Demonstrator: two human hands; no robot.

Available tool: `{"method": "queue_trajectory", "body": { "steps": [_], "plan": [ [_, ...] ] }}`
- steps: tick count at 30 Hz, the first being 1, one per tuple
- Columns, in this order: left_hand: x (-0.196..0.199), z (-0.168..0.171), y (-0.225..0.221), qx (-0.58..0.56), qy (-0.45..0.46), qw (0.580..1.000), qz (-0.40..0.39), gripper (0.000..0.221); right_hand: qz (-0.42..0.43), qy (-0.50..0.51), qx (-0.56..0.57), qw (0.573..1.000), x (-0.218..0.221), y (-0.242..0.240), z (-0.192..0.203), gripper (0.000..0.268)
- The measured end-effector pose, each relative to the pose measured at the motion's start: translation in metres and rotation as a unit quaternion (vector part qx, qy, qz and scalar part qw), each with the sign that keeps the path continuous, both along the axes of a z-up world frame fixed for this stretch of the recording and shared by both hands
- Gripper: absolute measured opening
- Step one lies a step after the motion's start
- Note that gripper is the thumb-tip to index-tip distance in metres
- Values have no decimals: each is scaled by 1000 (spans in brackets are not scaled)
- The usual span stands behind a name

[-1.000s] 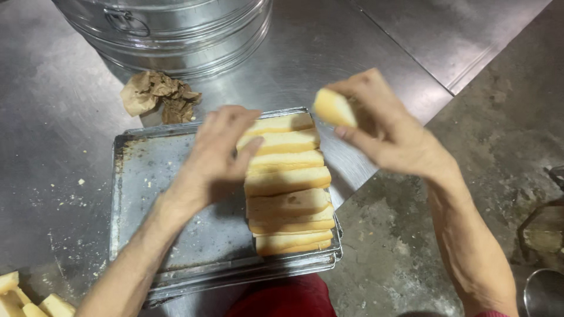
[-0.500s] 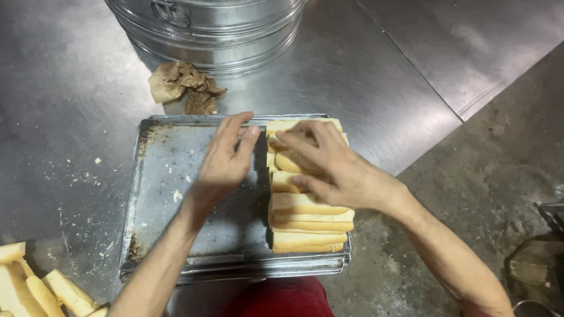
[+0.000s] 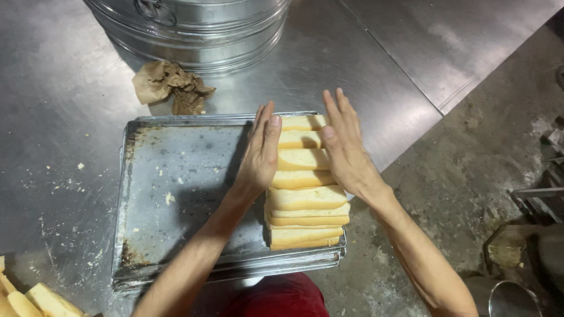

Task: The person stacks long bread rolls onto a metal tray by hand, picking them up from a pile on the workstation and arranging them into a tall vertical stack.

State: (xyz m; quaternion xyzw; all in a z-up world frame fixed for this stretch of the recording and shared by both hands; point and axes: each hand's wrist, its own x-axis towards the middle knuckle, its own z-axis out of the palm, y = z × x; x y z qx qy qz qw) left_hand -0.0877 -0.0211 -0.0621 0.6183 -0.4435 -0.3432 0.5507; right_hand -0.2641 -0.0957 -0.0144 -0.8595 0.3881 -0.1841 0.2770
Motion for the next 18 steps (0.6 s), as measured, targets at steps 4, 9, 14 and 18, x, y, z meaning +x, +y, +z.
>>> {"method": "queue_trajectory", "body": {
  "steps": [4,9,14,18],
  "plan": [
    [1,6,4,6,8,1000,-6,79,29,80,-123,989,13,-1,22,79],
    [16,0,7,41,66,996,35,77,106,157,-178,966,49,-2,11,76],
    [53,-18,37,-54,77,991,95,72,85,238,-99,962,55,0,-13,75],
    [78,-21,65,-41,123,984,121,71,79,235,-134,960,53,6,-15,74]
  ]
}}
